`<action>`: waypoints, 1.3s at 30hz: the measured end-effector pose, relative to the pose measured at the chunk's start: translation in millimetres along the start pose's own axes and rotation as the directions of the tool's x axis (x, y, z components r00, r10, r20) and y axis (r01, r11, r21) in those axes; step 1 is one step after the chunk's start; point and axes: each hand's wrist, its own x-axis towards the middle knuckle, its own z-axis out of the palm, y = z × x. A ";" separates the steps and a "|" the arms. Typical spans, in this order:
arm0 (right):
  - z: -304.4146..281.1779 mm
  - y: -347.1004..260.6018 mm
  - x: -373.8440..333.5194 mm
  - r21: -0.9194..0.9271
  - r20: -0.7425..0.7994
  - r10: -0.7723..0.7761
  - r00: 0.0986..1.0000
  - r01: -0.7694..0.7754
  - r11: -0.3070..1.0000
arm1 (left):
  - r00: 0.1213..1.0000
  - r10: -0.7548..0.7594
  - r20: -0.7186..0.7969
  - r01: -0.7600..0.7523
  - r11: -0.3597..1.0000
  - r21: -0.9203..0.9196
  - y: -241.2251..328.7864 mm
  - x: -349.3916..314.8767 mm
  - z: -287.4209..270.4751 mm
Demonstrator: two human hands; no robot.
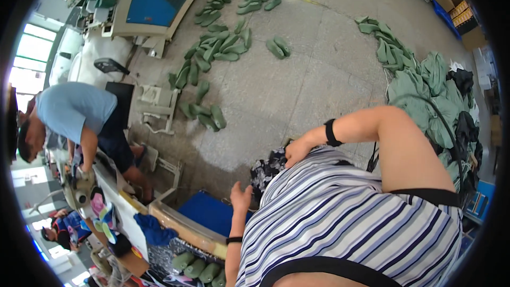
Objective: Organize and arrange green shoe lasts on a workbench and the floor within a factory setting.
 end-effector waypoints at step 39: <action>-524.2 372.8 235.5 0.452 -0.669 0.406 0.622 -0.093 0.887 | -0.470 0.002 0.883 0.708 0.599 0.375 146.2 429.1 37.1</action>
